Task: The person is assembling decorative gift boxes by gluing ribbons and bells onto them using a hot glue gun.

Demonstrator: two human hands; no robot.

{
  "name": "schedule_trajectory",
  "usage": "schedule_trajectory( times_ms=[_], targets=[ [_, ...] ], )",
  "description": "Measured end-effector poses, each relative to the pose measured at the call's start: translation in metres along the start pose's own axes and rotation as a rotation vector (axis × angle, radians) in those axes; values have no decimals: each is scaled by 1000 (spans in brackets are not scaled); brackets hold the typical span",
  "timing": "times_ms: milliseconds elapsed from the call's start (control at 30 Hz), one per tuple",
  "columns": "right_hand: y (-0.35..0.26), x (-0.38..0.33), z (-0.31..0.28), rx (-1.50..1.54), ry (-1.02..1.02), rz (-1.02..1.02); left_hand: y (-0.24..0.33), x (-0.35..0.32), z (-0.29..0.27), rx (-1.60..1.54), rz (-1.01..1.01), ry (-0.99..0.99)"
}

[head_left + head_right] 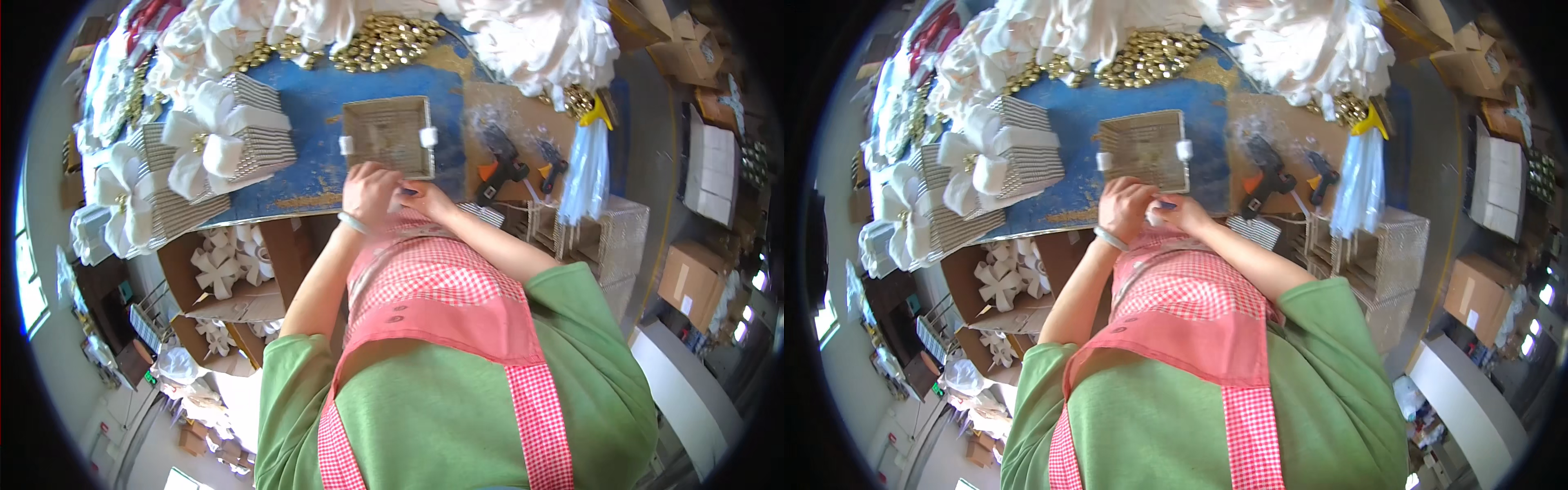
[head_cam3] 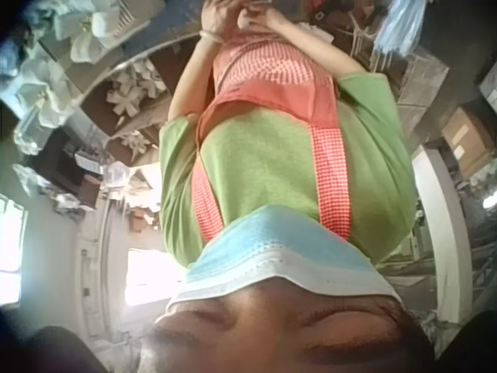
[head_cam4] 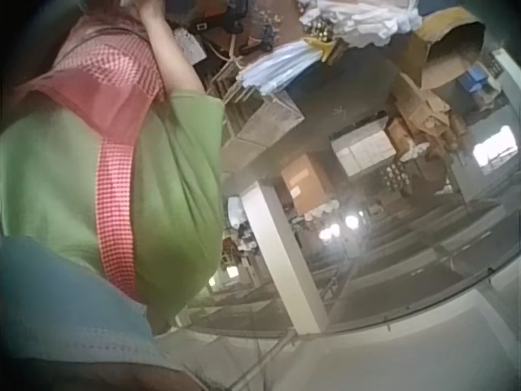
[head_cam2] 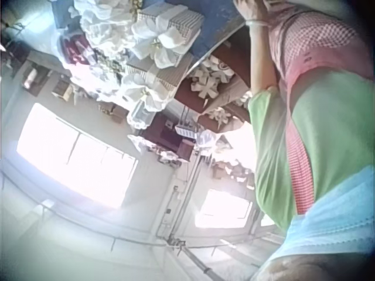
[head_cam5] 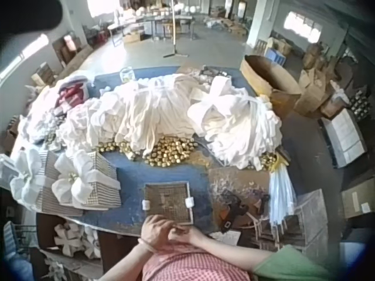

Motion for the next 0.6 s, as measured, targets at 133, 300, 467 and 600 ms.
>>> schedule_trajectory(
  times_ms=[133, 300, 467, 600],
  targets=[
    [5, 15, 4, 150, 80, -165, -9, 0, 12, -31, 36, -17],
    [-16, 2, -8, 213, -87, 110, -15, -10, 16, 8, 23, -30],
    [-46, -5, -24, 151, -148, -82, -2, 15, -3, 35, -56, -70],
    [-102, -37, -45, 182, -226, 91, -6, 53, -35, -8, -217, -31]
  ],
)
Point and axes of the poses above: each hand's wrist, its own x-axis towards the middle knuckle, its own z-axis out of the palm, y = z × x, the point moved 2 cm from there along x, towards the middle knuckle, and after that the axes turned 15 degrees about -x, right-handed, at the moved point
